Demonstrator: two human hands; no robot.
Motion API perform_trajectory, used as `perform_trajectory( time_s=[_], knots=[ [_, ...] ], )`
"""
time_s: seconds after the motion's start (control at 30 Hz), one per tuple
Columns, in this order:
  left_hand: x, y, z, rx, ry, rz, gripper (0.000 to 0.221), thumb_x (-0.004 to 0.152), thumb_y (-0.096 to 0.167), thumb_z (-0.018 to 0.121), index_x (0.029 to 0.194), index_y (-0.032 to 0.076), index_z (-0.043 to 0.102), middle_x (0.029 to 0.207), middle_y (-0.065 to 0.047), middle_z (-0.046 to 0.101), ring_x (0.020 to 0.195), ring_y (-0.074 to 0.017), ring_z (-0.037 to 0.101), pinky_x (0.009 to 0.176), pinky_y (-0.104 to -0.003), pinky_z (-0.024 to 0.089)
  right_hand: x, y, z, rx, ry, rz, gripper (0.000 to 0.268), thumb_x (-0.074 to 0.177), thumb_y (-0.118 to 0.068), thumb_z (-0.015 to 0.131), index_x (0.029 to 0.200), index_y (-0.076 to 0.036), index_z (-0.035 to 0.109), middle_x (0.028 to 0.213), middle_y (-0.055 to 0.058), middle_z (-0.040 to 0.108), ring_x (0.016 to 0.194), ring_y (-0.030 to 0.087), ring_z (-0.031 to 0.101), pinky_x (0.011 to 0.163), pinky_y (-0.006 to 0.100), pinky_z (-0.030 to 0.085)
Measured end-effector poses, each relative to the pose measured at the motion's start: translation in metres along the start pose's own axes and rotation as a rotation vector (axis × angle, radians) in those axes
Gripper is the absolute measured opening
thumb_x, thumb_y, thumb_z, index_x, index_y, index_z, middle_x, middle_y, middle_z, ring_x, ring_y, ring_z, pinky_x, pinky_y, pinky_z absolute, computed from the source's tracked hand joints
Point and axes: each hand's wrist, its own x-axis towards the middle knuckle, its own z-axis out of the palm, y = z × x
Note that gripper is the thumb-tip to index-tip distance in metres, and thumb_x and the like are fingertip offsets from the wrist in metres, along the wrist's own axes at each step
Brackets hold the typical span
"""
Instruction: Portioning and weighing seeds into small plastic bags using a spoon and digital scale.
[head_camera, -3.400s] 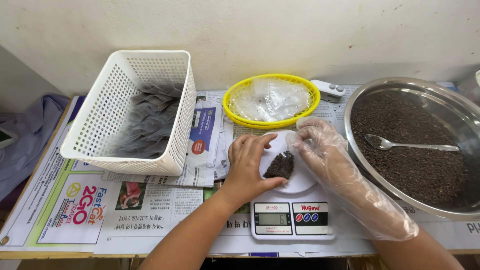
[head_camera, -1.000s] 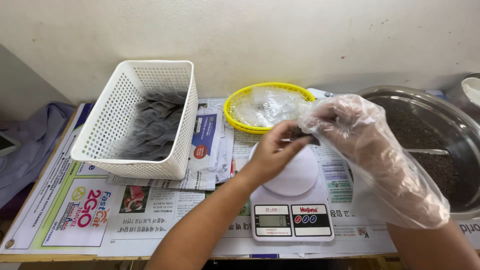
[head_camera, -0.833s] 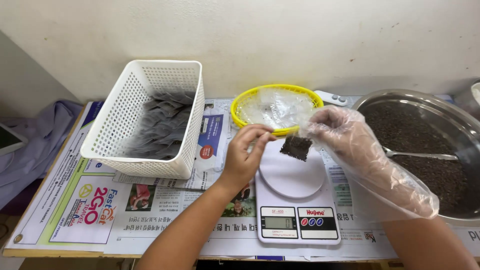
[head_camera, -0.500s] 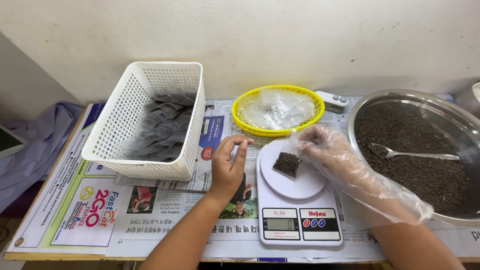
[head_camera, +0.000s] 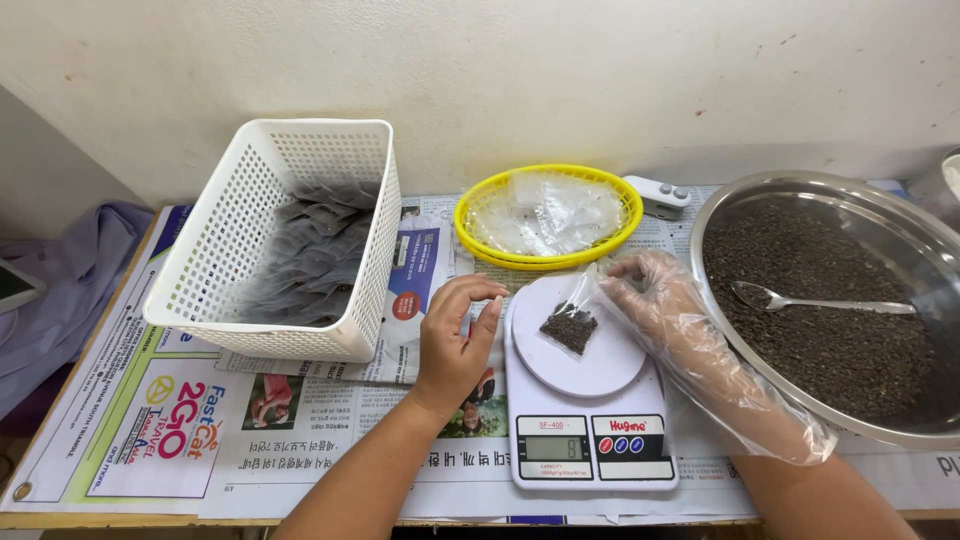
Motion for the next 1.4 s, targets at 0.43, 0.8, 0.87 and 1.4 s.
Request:
perform_trajectory(
  time_s=[0.43, 0.8, 0.87, 1.4],
  knots=[
    [-0.002, -0.002, -0.001, -0.008, -0.029, 0.000, 0.014, 0.102, 0.020, 0.063, 0.102, 0.010, 0.073, 0.099, -0.007, 0.074, 0.111, -0.0325, 0.069, 0.102, -0.046, 0.050, -0.005, -0.012, -0.004, 0.323, 0.073, -0.113, 0.046, 0.100, -0.037, 0.067, 0.136, -0.011, 0.056, 0.116, 0.021, 0.068, 0.118, 0.035, 0.064, 0.103, 0.050, 0.048],
    [-0.003, 0.004, 0.002, -0.002, -0.025, 0.005, 0.015, 0.102, 0.021, 0.063, 0.106, 0.012, 0.073, 0.103, -0.006, 0.073, 0.114, -0.0319, 0.067, 0.103, -0.046, 0.049, 0.004, 0.012, 0.009, 0.320, 0.146, 0.004, 0.043, 0.103, -0.049, 0.056, 0.135, -0.019, 0.053, 0.112, 0.016, 0.072, 0.109, 0.030, 0.070, 0.097, 0.046, 0.055],
    [-0.003, 0.005, 0.002, 0.007, -0.028, 0.001, 0.015, 0.102, 0.021, 0.062, 0.106, 0.012, 0.073, 0.104, -0.006, 0.072, 0.115, -0.0322, 0.066, 0.103, -0.047, 0.049, 0.008, 0.025, 0.007, 0.213, 0.160, -0.009, 0.040, 0.105, -0.051, 0.057, 0.128, -0.018, 0.057, 0.110, 0.018, 0.073, 0.105, 0.034, 0.071, 0.093, 0.048, 0.056],
    [0.026, -0.011, 0.063, 0.272, -0.340, -0.152, 0.047, 0.071, 0.032, 0.087, 0.111, 0.013, 0.073, 0.093, -0.008, 0.069, 0.099, -0.0303, 0.068, 0.100, -0.042, 0.044, 0.000, -0.005, 0.010, 0.385, -0.070, 0.099, 0.024, 0.092, -0.024, 0.079, 0.110, -0.010, 0.074, 0.102, 0.013, 0.073, 0.103, 0.027, 0.069, 0.088, 0.041, 0.056]
  ],
)
